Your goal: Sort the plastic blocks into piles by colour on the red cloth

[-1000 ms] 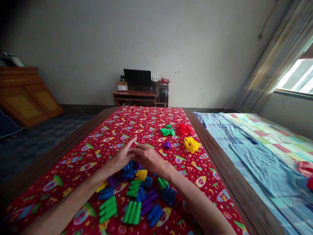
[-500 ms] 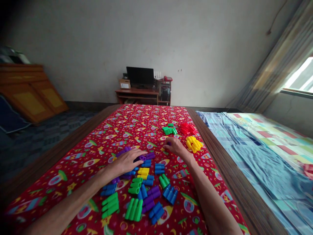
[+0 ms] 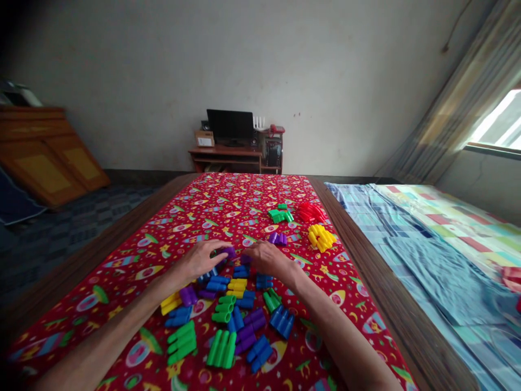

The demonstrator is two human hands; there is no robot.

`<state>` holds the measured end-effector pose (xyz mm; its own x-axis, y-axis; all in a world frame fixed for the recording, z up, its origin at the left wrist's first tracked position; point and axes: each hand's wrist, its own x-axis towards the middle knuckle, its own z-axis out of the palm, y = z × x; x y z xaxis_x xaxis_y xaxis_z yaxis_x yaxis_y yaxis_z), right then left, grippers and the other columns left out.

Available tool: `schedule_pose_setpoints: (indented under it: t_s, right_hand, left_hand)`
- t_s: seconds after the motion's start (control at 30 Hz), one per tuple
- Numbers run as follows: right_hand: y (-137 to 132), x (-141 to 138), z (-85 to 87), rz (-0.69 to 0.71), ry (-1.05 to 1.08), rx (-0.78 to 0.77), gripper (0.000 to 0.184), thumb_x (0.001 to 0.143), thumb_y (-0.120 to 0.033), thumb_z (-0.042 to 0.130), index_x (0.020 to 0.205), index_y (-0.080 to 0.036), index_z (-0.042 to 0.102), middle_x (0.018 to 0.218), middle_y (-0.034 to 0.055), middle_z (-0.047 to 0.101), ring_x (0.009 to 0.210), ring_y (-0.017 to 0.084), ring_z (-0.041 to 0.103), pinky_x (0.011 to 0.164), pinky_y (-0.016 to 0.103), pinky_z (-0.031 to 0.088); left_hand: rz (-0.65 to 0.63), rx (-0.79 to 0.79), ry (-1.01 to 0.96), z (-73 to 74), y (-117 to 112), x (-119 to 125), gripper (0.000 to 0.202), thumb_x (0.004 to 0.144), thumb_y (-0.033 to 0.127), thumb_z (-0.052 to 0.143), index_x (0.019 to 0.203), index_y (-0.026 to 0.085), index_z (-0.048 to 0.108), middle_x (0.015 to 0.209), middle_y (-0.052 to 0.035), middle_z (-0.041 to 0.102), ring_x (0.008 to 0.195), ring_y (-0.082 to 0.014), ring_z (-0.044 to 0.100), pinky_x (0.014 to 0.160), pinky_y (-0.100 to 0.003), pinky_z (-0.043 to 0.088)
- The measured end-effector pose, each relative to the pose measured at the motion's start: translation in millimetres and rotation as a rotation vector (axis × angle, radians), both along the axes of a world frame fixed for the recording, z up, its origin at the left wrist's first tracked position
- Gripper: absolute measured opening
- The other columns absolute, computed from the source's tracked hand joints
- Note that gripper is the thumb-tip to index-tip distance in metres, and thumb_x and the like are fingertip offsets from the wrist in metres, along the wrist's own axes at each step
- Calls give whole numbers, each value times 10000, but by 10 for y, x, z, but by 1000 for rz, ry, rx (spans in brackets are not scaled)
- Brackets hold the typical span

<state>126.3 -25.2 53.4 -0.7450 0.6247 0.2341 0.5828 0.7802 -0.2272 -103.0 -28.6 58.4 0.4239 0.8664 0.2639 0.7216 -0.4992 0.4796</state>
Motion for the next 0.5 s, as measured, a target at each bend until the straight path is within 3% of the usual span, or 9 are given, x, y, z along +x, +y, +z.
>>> schedule_pose_setpoints:
  t_s: [0.1,0.27,0.4,0.5]
  right_hand:
    - [19,166,181,-193,-41,44,147,888,-138,559,968,-165,679,936,103,705,887,200,645,754,270,435]
    - [54,491,346,-781,-177,-8,238,949,-281,498,1048,-128,651,951,156,699,895,243,663,688,279,416]
    - [52,544,322,-843,-315,-64,366,988,-395,414,1036,-120,650,977,160,691,913,235,669,666,262,415]
    - [18,504,412,-864,-344,-27,418,1006,-400,355,985,-121,665,914,158,694,858,231,679,617,252,389]
  left_hand:
    - [-6,34,19,-8,4,-1,281,832,290,527,1010,188,719,1033,-99,740,968,-266,688,907,-373,524]
    - [-25,49,-8,3,-1,12,278,837,284,525,1022,183,706,1030,-96,733,957,-243,683,895,-351,522]
    - [-51,-16,-40,0,-11,9,293,818,266,548,1066,206,693,1073,-62,736,983,-214,679,903,-315,516]
    - [-49,-46,-43,-19,2,-9,322,805,246,552,1094,211,689,1103,-50,734,996,-209,681,904,-301,516]
